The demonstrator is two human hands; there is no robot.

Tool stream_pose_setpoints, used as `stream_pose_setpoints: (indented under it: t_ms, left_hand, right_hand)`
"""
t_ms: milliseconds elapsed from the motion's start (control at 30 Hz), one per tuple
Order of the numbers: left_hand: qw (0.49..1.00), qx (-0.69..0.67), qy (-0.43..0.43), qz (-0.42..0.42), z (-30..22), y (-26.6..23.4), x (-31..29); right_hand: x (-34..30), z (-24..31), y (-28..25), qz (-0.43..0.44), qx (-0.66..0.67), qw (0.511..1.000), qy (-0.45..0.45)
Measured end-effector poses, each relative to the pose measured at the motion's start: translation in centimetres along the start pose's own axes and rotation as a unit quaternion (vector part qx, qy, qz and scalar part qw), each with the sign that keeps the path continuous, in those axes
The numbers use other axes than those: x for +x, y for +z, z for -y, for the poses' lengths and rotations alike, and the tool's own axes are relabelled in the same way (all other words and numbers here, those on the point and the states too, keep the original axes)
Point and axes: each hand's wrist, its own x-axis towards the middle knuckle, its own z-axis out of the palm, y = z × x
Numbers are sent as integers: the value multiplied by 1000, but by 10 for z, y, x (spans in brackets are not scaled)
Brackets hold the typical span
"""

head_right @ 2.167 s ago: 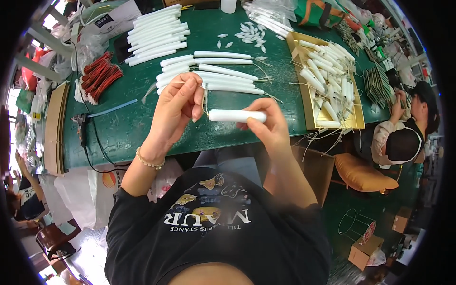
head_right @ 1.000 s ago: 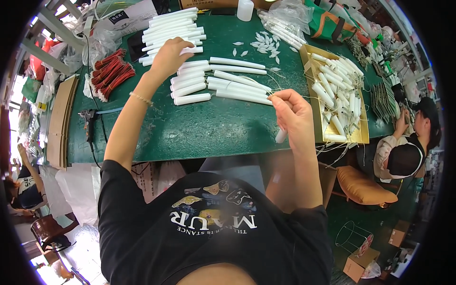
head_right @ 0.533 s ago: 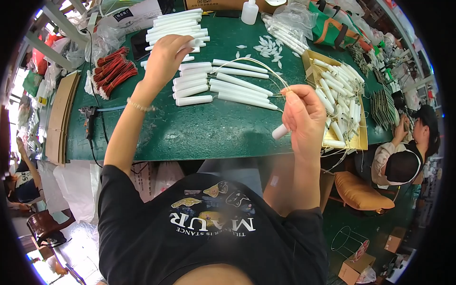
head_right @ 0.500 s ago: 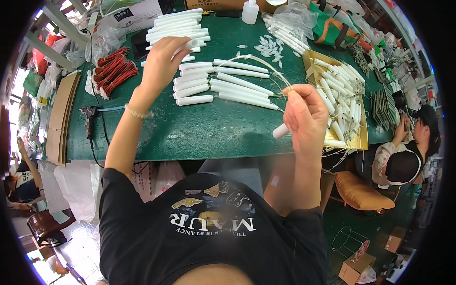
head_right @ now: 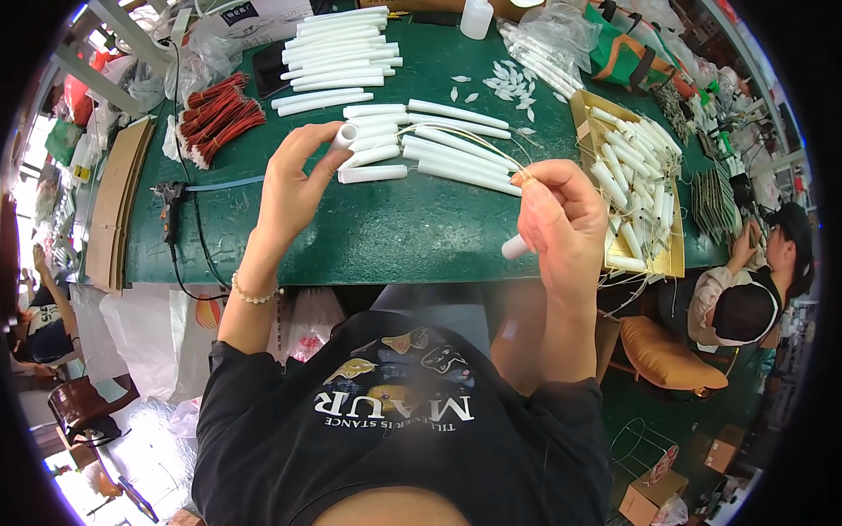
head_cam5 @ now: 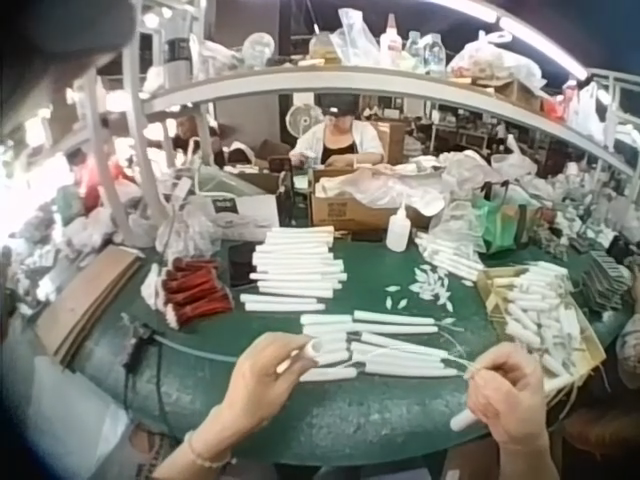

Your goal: Assembling white plastic tubes with clear wiring on a factory production line.

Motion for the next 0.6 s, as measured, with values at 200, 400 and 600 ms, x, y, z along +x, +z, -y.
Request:
stream_pose_setpoints:
  t_ms: [200, 400, 600]
  left_hand:
    - [1000, -5, 5, -16, 1, 2, -2]
    - [1000, -15, -2, -15, -1, 2, -2]
    - [1000, -8, -2, -2, -2, 0, -3]
  right_hand:
    - [1, 4, -1, -2, 9, 1000, -20]
    - [2, 4, 0, -4, 15, 1000, -22]
    - [-1, -1, -3, 7, -22, 1000, 13]
